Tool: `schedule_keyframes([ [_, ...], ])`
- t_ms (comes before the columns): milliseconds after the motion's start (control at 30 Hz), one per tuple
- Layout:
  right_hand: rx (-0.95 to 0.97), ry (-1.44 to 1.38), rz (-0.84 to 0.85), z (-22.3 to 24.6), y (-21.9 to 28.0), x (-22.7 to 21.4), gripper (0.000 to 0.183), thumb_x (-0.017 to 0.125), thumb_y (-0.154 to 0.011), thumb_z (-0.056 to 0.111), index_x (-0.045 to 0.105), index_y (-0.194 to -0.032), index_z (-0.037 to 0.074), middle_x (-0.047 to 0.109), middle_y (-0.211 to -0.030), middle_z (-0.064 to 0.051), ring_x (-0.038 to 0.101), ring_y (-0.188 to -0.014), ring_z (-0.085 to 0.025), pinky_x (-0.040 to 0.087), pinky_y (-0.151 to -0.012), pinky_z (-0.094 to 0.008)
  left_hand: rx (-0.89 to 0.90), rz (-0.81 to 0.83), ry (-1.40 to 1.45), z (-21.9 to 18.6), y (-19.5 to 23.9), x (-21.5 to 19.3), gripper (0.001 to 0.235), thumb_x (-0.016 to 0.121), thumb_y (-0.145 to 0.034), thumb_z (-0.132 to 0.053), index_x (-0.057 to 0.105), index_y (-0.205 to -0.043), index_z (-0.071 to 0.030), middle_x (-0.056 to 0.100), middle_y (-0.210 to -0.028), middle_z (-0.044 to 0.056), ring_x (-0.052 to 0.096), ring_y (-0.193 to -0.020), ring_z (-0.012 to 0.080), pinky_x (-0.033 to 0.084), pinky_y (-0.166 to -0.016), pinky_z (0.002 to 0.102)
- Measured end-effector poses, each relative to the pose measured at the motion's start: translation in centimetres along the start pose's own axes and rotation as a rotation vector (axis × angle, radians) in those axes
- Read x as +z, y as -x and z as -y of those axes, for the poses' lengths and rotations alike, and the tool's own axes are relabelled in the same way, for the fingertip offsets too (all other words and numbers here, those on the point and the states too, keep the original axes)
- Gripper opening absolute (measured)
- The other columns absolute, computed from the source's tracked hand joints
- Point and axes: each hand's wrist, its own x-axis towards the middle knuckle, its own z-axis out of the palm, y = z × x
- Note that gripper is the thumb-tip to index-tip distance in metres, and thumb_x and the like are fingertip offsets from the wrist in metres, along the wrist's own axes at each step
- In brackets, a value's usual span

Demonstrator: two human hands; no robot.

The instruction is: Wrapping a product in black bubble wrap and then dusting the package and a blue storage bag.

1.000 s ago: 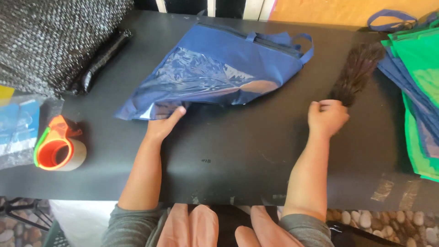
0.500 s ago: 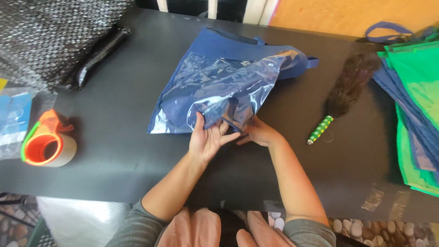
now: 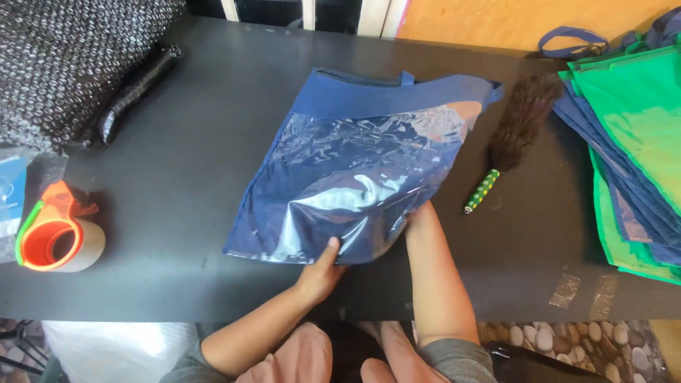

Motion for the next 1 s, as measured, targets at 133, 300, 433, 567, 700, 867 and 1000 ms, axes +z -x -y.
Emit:
schedule_keyframes([
  [133,-0.154,0.019,-0.081,1.8,0.1,2.3,0.096,0.077,-0.088,-0.009,0.025,-0.162,0.025,0.058,-0.149,-0.016,0.062,-0.131,-0.031,0.056,-0.104,-0.046,-0.056,-0.571,-0.586,-5.1,3.9,-4.0,0.116,0.048,-0.075,-0.095,0.065,-0.135,0.004,0.064,-0.14,0.024,0.052,-0.14,0.0315,0.033,-0.126,0.045],
  [300,-0.305,0.134,-0.117,3.9,1.6,7.7,0.108,0.083,-0.083,-0.012,0.025,-0.163,0.032,0.062,-0.146,-0.016,0.064,-0.131,-0.029,0.06,-0.103,-0.041,0.257,-0.738,-0.869,-6.5,4.8,-8.8,0.08,0.056,-0.09,-0.073,0.058,-0.146,-0.015,0.049,-0.156,0.008,0.041,-0.148,0.02,0.013,-0.132,0.037],
  [433,-0.015,0.874,-0.115,12.0,6.1,15.8,0.093,0.07,-0.09,0.033,0.014,-0.164,0.033,0.059,-0.148,-0.015,0.054,-0.136,-0.038,0.04,-0.118,-0.051,0.578,-0.712,-1.039,-4.8,5.3,-16.0,0.072,0.07,-0.09,-0.067,0.064,-0.141,-0.016,0.057,-0.15,0.009,0.045,-0.145,0.0192,0.023,-0.127,0.037],
  [567,0.35,0.895,-0.058,11.0,7.4,12.3,0.1,0.054,-0.075,0.065,0.009,-0.162,0.046,0.06,-0.151,-0.004,0.053,-0.141,-0.032,0.044,-0.106,-0.038,0.212,-0.32,-0.974,-5.5,8.9,-19.2,0.025,0.089,-0.064,-0.035,0.072,-0.073,-0.019,0.07,-0.085,-0.002,0.06,-0.079,0.0092,0.056,-0.079,0.027],
  [700,0.235,0.686,-0.263,3.2,9.7,2.1,0.083,0.072,-0.082,0.004,0.043,-0.159,0.018,0.067,-0.124,-0.024,0.062,-0.119,-0.042,0.048,-0.105,-0.053,0.541,0.17,0.105,-5.5,10.3,-20.6,0.096,0.067,-0.066,-0.075,0.05,-0.129,-0.004,0.056,-0.133,0.017,0.052,-0.119,0.0394,0.042,-0.097,0.061],
  [867,-0.04,0.87,-0.439,4.0,10.7,-0.4,0.059,0.07,-0.09,0.003,0.055,-0.145,0.014,0.064,-0.11,-0.019,0.063,-0.107,-0.037,0.05,-0.098,-0.047,0.19,0.285,0.641,-8.2,7.5,-16.2,0.133,0.057,-0.052,-0.105,0.056,-0.142,-0.007,0.062,-0.14,0.025,0.062,-0.123,0.0464,0.048,-0.103,0.065],
  [1000,-0.369,1.068,-0.653,5.3,12.2,-2.0,0.033,0.069,-0.099,0.001,0.068,-0.13,0.01,0.062,-0.094,-0.012,0.063,-0.093,-0.032,0.052,-0.091,-0.04,0.432,0.017,0.072,-13.4,5.1,-12.3,0.058,0.069,-0.085,-0.011,0.053,-0.14,-0.014,0.053,-0.142,0.013,0.053,-0.129,0.0291,0.044,-0.11,0.048],
])
